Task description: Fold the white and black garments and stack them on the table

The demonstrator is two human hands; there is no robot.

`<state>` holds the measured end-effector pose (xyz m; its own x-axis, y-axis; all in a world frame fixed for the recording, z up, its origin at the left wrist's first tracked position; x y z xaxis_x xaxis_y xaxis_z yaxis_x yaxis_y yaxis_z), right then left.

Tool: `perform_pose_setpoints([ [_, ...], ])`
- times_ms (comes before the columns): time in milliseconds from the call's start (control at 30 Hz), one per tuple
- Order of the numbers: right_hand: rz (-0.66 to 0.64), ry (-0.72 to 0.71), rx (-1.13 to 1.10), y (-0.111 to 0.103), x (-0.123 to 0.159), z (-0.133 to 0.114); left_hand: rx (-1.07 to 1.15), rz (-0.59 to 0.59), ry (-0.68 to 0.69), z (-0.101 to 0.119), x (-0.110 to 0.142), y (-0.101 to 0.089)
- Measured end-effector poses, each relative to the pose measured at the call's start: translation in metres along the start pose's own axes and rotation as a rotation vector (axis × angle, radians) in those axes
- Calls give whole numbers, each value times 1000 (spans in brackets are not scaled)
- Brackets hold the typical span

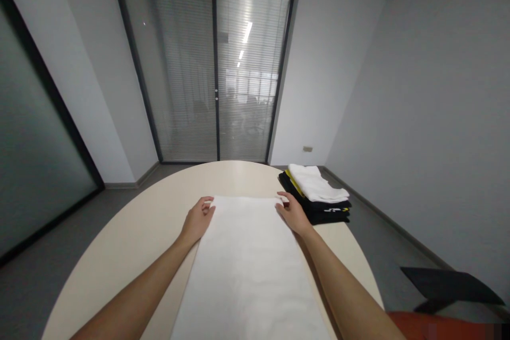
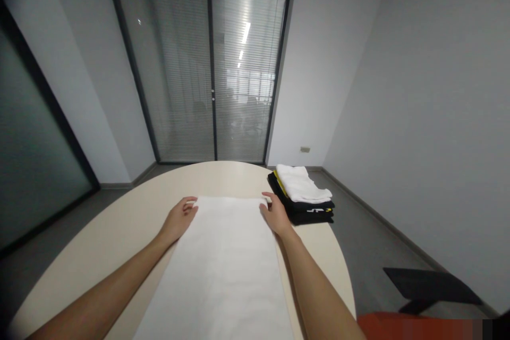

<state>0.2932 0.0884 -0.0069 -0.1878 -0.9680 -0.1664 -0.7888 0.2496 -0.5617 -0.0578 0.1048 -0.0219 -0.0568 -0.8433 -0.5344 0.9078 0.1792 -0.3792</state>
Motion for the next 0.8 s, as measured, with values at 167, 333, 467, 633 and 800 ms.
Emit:
perform_pose_setpoints([
  [167,22,-66,-63,0,-2,4,-101,-55,38,-5,0,3],
  [333,69,-56,293,-6,7,-11,-225,-47,106,15,3,-2],
  [467,-34,-62,440,-8,32,-34,-427,-237,338,56,24,0],
  [633,-473,110,563,25,67,-36,-508,-607,313,60,55,20],
  [800,-380,9,553,40,49,-32,-582,-541,261,50,37,28],
])
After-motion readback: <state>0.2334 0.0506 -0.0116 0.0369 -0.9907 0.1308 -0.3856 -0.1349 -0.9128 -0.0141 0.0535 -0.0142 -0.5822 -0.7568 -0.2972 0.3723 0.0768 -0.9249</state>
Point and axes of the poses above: each hand's wrist, its own x-axis away from the middle knuckle, its own y-axis out of the palm, z = x × y, the point moved 5 cm from there along -x, towards the middle knuckle, and after that the axes turned 13 degrees about y, right-handed, at the moved point
